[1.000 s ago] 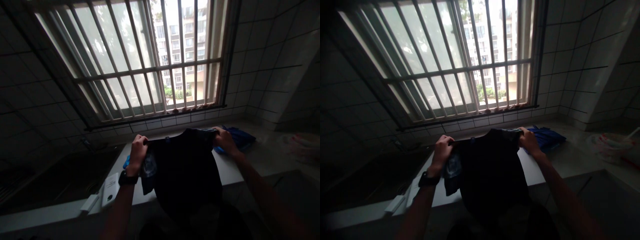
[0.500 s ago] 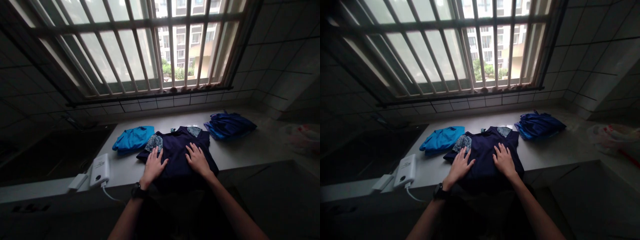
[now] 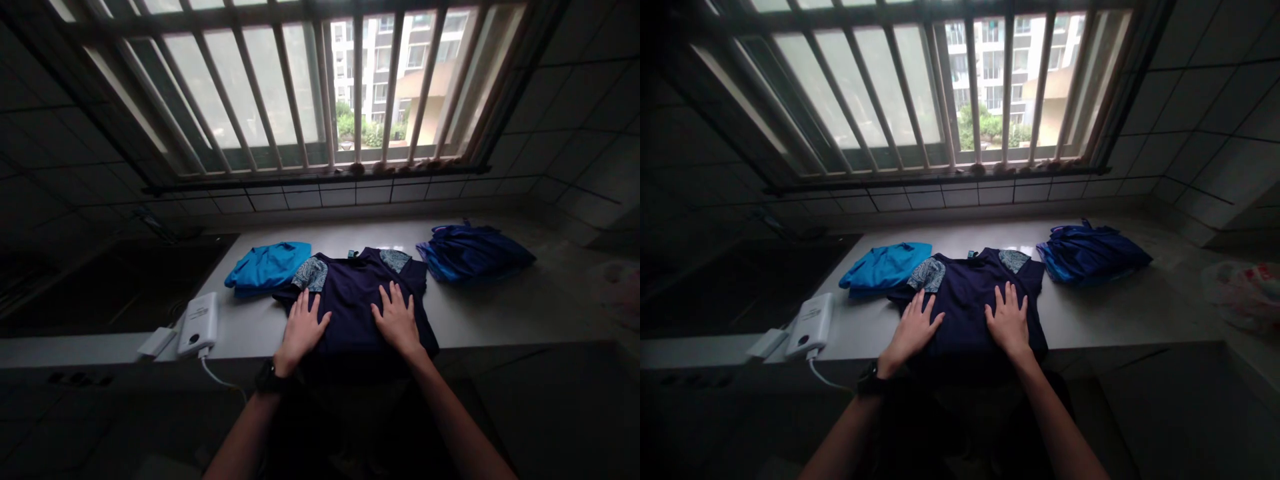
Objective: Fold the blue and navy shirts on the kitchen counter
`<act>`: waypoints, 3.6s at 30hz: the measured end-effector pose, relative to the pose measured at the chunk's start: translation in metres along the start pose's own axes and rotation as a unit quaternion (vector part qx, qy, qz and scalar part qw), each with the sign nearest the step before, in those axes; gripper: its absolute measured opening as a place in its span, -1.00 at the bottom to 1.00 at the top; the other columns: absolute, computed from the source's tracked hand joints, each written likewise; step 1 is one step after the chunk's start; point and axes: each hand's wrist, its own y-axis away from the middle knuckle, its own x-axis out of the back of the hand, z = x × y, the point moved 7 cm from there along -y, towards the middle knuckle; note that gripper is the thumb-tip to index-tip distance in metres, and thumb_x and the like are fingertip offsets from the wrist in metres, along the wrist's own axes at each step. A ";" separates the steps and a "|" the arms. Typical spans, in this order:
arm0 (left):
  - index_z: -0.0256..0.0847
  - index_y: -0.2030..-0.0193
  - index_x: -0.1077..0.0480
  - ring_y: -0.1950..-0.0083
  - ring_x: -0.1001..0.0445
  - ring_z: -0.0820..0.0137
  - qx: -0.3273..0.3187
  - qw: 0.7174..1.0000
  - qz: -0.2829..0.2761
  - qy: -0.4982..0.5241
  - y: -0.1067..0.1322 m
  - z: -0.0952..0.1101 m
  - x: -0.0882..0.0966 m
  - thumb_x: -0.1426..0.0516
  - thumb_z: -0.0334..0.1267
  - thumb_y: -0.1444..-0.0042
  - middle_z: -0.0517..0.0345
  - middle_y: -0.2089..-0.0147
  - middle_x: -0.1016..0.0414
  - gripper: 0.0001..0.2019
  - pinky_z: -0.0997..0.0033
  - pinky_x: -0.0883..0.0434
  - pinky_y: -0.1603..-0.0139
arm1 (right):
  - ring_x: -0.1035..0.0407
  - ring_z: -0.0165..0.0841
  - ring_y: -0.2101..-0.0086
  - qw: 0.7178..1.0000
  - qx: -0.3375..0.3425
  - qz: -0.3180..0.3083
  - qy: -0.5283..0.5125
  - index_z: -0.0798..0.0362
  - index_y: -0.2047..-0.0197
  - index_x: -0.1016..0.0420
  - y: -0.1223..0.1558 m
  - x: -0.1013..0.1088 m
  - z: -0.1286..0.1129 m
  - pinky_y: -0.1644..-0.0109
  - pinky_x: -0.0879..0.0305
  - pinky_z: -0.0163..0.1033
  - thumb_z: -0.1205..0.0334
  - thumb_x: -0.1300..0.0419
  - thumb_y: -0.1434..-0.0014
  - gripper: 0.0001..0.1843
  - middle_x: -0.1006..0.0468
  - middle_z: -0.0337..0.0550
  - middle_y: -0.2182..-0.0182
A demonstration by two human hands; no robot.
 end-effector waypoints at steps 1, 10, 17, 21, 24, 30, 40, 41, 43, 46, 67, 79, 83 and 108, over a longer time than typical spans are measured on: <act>-0.31 -0.44 -0.19 -0.52 -0.07 -0.02 0.001 1.000 -0.012 0.003 -0.004 -0.002 -0.004 0.07 0.06 -0.37 -0.27 -0.52 -0.05 -0.36 -0.05 -0.15 -0.45 | 0.21 -0.10 -0.46 1.000 0.000 -0.005 0.004 0.14 -0.48 -0.10 0.000 0.000 0.000 -0.46 0.30 0.23 0.05 0.08 -0.41 -0.34 0.08 0.16 -0.49; -0.34 -0.46 -0.14 -0.53 -0.03 -0.02 -0.013 0.997 -0.074 0.014 -0.038 -0.008 -0.009 0.11 0.12 -0.38 -0.33 -0.54 0.02 -0.31 -0.05 -0.13 -0.44 | 0.21 -0.12 -0.46 1.000 -0.012 -0.014 0.016 0.10 -0.50 -0.05 -0.004 0.000 -0.003 -0.45 0.28 0.24 0.03 0.11 -0.43 -0.34 0.11 0.11 -0.50; -0.40 -0.41 -0.23 -0.50 -0.12 -0.03 -0.034 0.999 -0.017 0.024 -0.017 0.003 0.008 0.02 0.04 -0.37 -0.37 -0.50 -0.08 -0.36 0.01 -0.19 -0.43 | 0.23 -0.13 -0.46 0.999 -0.024 -0.026 0.026 0.12 -0.51 0.00 0.001 0.006 -0.004 -0.46 0.27 0.18 0.02 0.13 -0.44 -0.32 0.13 0.12 -0.50; -0.36 -0.40 -0.26 -0.49 -0.14 -0.02 -0.035 0.998 0.042 0.030 0.001 0.004 0.011 0.03 -0.02 -0.37 -0.30 -0.49 -0.13 -0.41 -0.03 -0.20 -0.43 | 0.22 -0.10 -0.46 0.999 -0.031 -0.021 0.030 0.16 -0.51 -0.02 0.016 0.004 -0.006 -0.45 0.24 0.17 0.03 0.11 -0.44 -0.32 0.10 0.17 -0.49; -0.34 -0.39 -0.28 -0.50 -0.13 0.01 -0.035 0.996 0.062 0.047 0.008 0.005 0.009 0.03 -0.04 -0.37 -0.25 -0.50 -0.13 -0.43 -0.03 -0.18 -0.45 | 0.20 -0.08 -0.46 0.999 -0.027 -0.010 0.035 0.17 -0.50 -0.03 0.024 0.004 -0.007 -0.45 0.23 0.18 0.03 0.11 -0.44 -0.33 0.09 0.19 -0.49; -0.34 -0.37 -0.29 -0.51 -0.12 0.04 -0.023 0.994 0.053 0.090 0.007 0.003 0.012 0.01 -0.03 -0.36 -0.19 -0.50 -0.13 -0.43 -0.02 -0.16 -0.46 | -0.03 -0.12 -0.39 1.000 -0.002 -0.018 0.020 0.11 -0.40 -0.26 0.016 0.017 0.004 -0.41 0.03 0.10 0.04 0.07 -0.42 -0.41 -0.14 0.14 -0.43; -0.30 -0.29 -0.37 -0.47 -0.20 0.11 -0.007 0.985 0.061 0.164 0.009 -0.003 0.017 -0.02 -0.10 -0.35 -0.13 -0.44 -0.26 -0.53 0.02 -0.18 -0.47 | 0.23 -0.11 -0.46 0.995 0.003 -0.031 0.092 -0.12 -0.51 0.00 0.004 0.003 0.016 -0.43 0.19 0.34 0.07 0.17 -0.45 -0.40 0.12 -0.17 -0.51; -0.30 -0.26 -0.38 -0.46 -0.22 0.11 -0.004 0.983 0.066 0.171 0.009 -0.004 0.018 -0.03 -0.11 -0.34 -0.12 -0.44 -0.28 -0.55 0.03 -0.19 -0.46 | 0.23 -0.11 -0.46 0.995 0.000 -0.034 0.095 -0.12 -0.51 0.01 0.004 0.003 0.016 -0.43 0.19 0.34 0.06 0.18 -0.46 -0.39 0.12 -0.18 -0.51; -0.28 -0.18 -0.43 -0.44 -0.25 0.14 0.001 0.979 0.082 0.189 0.011 -0.005 0.021 -0.03 -0.14 -0.33 -0.11 -0.40 -0.33 -0.60 0.08 -0.22 -0.44 | 0.24 -0.11 -0.46 0.995 -0.004 -0.038 0.094 -0.12 -0.52 0.01 0.003 0.004 0.016 -0.43 0.20 0.33 0.05 0.19 -0.46 -0.39 0.12 -0.17 -0.51; -0.23 -0.02 -0.48 -0.31 -0.40 0.21 0.022 0.973 0.111 0.203 0.017 -0.007 0.029 -0.02 -0.22 -0.32 -0.08 -0.23 -0.49 -0.72 0.20 -0.32 -0.35 | 0.23 -0.10 -0.46 0.996 -0.002 -0.041 0.083 -0.11 -0.52 0.02 0.003 0.005 0.015 -0.43 0.21 0.33 0.03 0.21 -0.46 -0.39 0.11 -0.16 -0.51; -0.21 -0.38 -0.28 -0.50 -0.15 0.15 -0.025 0.993 0.050 0.102 0.003 0.013 0.015 0.04 -0.13 -0.38 -0.08 -0.44 -0.28 -0.50 0.08 -0.18 -0.45 | -0.09 -0.17 -0.36 0.995 0.046 0.082 -0.033 0.09 -0.27 -0.41 0.014 0.011 0.019 -0.43 0.10 0.09 0.15 0.07 -0.39 -0.51 -0.30 0.03 -0.36; -0.31 -0.36 -0.29 -0.52 -0.07 0.00 0.059 0.986 0.119 0.095 0.005 0.000 0.016 -0.05 -0.06 -0.30 -0.22 -0.49 -0.15 -0.43 -0.02 -0.17 -0.45 | -0.09 -0.11 -0.36 0.995 0.011 0.096 -0.038 0.05 -0.22 -0.44 0.014 0.014 0.023 -0.43 0.19 0.18 0.12 0.03 -0.37 -0.54 -0.25 0.11 -0.38; -0.27 -0.30 -0.38 -0.46 -0.19 0.00 0.060 0.988 0.106 0.093 0.005 0.000 0.014 -0.05 -0.03 -0.30 -0.22 -0.41 -0.29 -0.47 -0.04 -0.16 -0.45 | -0.07 -0.08 -0.37 0.995 -0.009 0.094 -0.013 0.12 -0.29 -0.38 0.013 0.014 0.025 -0.41 0.12 0.12 0.12 0.02 -0.37 -0.49 -0.23 0.20 -0.37; -0.16 -0.02 -0.60 -0.27 -0.44 0.14 -0.072 0.968 0.067 0.233 0.009 0.004 0.032 -0.16 -0.20 -0.23 -0.06 -0.21 -0.52 -0.71 0.07 -0.28 -0.42 | -0.50 -0.24 0.27 0.983 -0.014 -0.092 -0.157 0.15 0.24 -0.59 -0.042 0.047 0.036 0.23 -0.33 -0.30 0.16 -0.27 -0.09 -0.76 -0.63 -0.06 0.33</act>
